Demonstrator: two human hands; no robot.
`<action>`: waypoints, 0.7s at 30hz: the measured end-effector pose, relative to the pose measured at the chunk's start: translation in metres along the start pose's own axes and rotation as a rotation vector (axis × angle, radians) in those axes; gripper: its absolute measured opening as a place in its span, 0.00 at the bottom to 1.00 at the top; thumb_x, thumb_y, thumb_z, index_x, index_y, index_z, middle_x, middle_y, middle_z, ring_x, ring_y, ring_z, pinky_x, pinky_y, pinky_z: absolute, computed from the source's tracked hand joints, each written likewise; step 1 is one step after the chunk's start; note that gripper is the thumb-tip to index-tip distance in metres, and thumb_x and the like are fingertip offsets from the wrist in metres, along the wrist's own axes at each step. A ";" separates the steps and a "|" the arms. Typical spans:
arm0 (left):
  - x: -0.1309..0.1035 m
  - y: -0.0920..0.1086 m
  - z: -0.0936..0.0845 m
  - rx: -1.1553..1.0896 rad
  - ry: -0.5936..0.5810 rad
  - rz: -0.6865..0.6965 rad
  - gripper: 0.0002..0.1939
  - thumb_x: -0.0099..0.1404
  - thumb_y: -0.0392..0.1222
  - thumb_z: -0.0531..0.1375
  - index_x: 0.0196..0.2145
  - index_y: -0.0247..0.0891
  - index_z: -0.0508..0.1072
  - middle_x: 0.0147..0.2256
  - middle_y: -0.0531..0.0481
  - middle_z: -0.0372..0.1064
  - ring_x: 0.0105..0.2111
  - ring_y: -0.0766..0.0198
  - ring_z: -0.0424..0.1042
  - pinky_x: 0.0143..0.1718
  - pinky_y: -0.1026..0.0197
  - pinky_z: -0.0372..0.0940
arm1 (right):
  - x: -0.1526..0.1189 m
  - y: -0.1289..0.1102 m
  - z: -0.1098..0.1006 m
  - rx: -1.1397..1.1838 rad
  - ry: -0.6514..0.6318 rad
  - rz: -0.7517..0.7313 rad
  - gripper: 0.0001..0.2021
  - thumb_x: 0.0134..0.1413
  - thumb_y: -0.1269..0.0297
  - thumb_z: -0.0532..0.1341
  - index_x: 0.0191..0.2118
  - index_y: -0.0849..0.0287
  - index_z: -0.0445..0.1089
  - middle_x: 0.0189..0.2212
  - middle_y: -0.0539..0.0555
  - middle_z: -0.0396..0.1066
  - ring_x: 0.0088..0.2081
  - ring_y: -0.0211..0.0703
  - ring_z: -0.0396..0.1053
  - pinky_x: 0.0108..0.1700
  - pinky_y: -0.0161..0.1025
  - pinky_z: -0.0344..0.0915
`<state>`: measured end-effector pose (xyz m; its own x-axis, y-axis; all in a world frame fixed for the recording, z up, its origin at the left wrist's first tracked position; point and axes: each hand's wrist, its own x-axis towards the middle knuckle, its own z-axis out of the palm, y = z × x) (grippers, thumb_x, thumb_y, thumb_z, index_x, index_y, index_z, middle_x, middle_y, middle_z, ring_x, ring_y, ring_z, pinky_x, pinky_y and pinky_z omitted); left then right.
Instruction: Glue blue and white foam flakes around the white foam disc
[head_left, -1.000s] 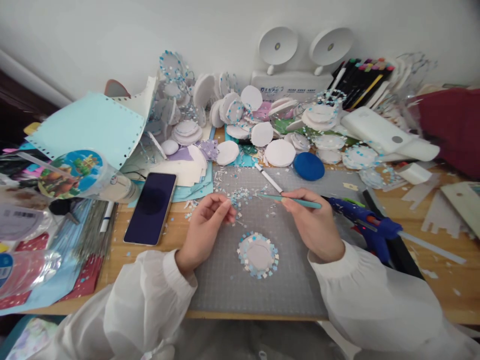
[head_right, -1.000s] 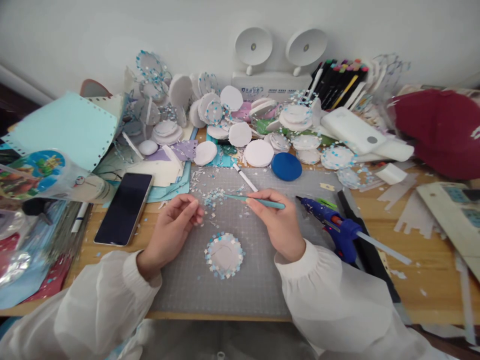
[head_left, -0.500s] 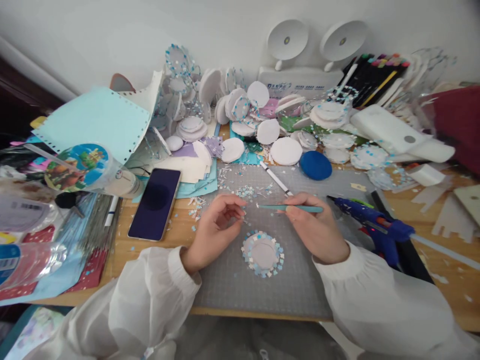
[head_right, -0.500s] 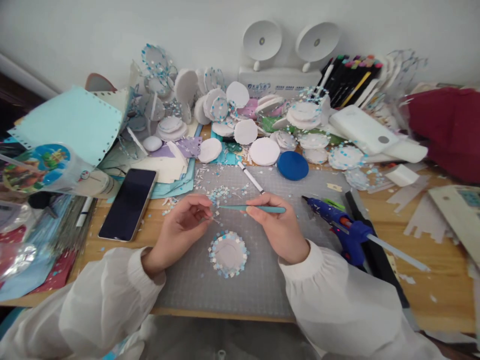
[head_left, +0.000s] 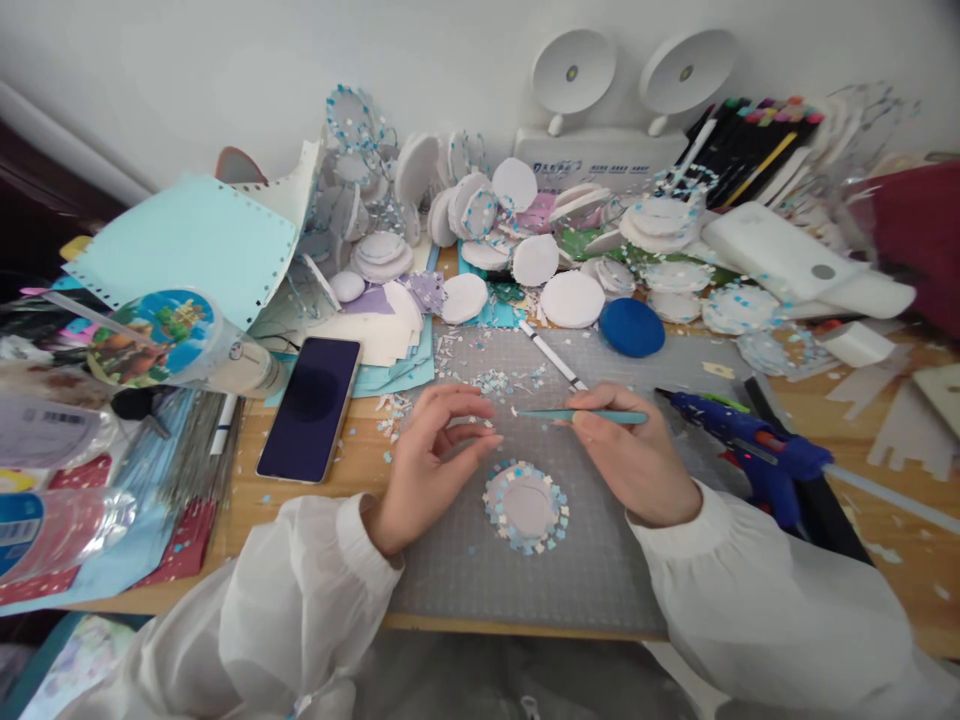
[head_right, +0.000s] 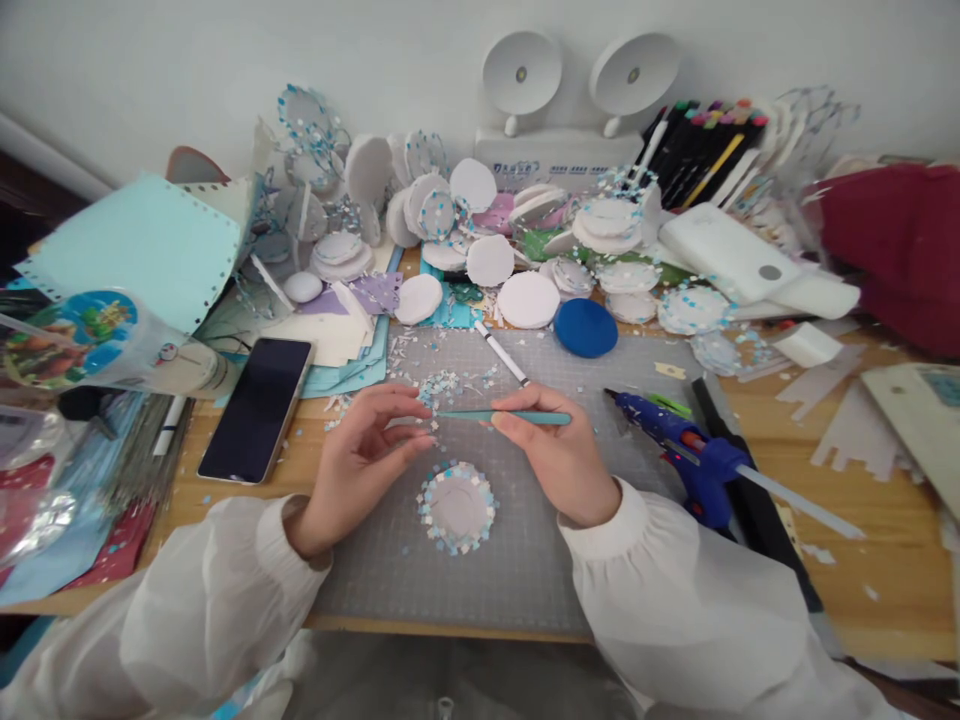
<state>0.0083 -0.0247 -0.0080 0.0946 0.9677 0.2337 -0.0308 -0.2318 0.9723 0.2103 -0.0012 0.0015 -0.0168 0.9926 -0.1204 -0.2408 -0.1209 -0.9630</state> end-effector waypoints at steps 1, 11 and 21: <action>0.000 -0.001 0.000 -0.018 0.008 -0.021 0.11 0.59 0.32 0.63 0.41 0.37 0.72 0.47 0.44 0.59 0.46 0.60 0.68 0.43 0.60 0.72 | 0.000 0.000 0.000 0.003 0.000 0.002 0.09 0.36 0.61 0.72 0.26 0.53 0.74 0.24 0.47 0.72 0.28 0.36 0.69 0.32 0.37 0.65; 0.001 -0.002 -0.003 0.047 -0.013 0.036 0.17 0.63 0.30 0.59 0.49 0.43 0.70 0.57 0.43 0.58 0.58 0.55 0.63 0.59 0.50 0.62 | 0.001 0.000 0.000 0.009 -0.007 0.016 0.09 0.36 0.60 0.72 0.26 0.53 0.73 0.24 0.47 0.72 0.28 0.37 0.70 0.33 0.38 0.66; 0.003 0.007 -0.006 0.228 -0.009 0.071 0.10 0.63 0.38 0.61 0.43 0.40 0.75 0.47 0.43 0.67 0.51 0.56 0.66 0.53 0.52 0.64 | -0.001 0.005 -0.003 -0.054 -0.094 0.044 0.09 0.39 0.60 0.72 0.28 0.54 0.75 0.28 0.49 0.75 0.30 0.37 0.71 0.34 0.35 0.67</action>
<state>0.0028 -0.0229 -0.0004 0.1087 0.9475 0.3007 0.1877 -0.3166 0.9298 0.2125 -0.0033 -0.0035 -0.1176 0.9829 -0.1420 -0.1850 -0.1622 -0.9693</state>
